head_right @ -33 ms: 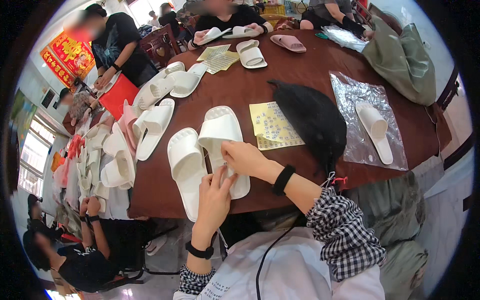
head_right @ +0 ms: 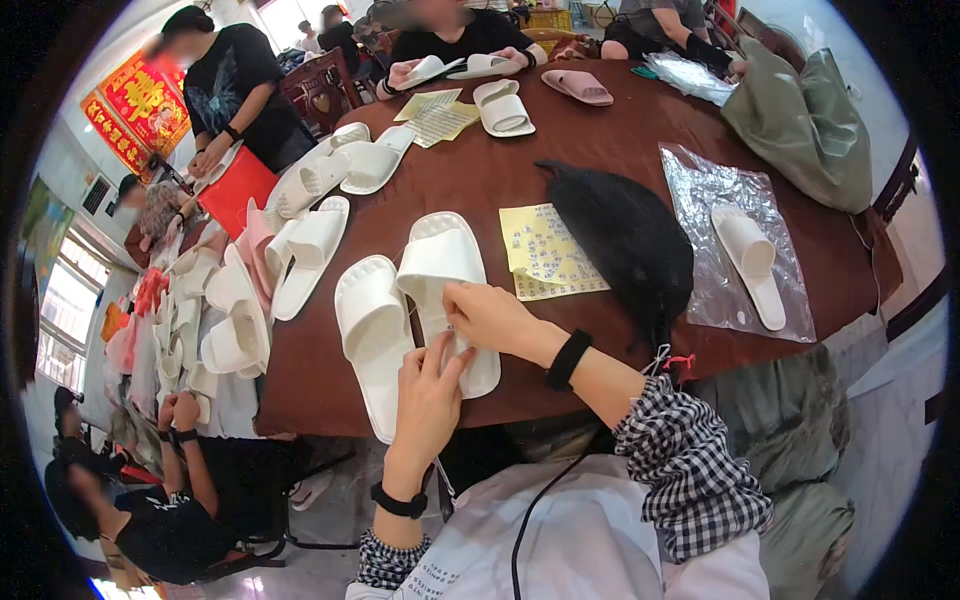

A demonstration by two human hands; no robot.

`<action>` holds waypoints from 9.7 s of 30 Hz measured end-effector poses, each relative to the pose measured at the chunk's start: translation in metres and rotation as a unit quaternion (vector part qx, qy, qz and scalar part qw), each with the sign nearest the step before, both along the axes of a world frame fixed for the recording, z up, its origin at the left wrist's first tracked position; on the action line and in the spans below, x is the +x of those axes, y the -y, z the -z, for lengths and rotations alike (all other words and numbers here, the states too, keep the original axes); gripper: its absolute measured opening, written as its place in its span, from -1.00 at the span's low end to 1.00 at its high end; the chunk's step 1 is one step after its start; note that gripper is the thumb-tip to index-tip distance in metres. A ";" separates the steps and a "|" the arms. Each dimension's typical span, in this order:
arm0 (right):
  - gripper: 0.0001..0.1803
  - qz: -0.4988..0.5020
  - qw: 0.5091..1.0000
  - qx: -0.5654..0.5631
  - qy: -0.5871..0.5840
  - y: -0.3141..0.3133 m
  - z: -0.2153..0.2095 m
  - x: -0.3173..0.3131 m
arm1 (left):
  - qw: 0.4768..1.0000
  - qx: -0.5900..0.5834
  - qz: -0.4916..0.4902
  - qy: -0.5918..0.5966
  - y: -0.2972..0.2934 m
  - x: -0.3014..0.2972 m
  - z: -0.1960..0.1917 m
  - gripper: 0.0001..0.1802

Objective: Inspecting pairs of slippers and applying size or quality labels to the footbed.

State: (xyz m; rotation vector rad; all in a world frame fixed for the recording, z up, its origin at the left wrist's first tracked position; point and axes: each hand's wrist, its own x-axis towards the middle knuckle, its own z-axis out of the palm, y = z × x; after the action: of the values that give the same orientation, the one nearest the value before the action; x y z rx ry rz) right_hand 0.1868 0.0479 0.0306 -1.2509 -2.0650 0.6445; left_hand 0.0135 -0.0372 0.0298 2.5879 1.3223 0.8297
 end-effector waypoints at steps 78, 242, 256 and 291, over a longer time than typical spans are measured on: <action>-0.80 0.039 0.939 0.157 0.304 0.062 -0.006 -0.001 | 0.996 0.059 -0.031 0.063 0.009 -0.003 0.015 -0.55; -0.49 -0.019 0.971 0.190 0.147 0.072 0.002 0.005 | 0.984 0.066 -0.165 0.008 0.045 0.002 0.040 -0.24; -0.42 0.005 0.969 0.169 0.178 0.072 0.001 0.000 | 0.983 0.107 -0.147 0.012 0.037 -0.001 0.045 -0.34; -0.48 0.028 0.974 0.195 0.110 0.069 -0.002 0.003 | 0.995 0.058 -0.055 -0.051 0.020 -0.029 0.021 -0.41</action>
State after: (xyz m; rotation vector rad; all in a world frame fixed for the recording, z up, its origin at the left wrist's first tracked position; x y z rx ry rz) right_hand 0.1894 -0.0208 0.0322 -1.1802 -2.1883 0.0642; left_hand -0.0156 -0.0569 0.0089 2.6997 1.5005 0.8258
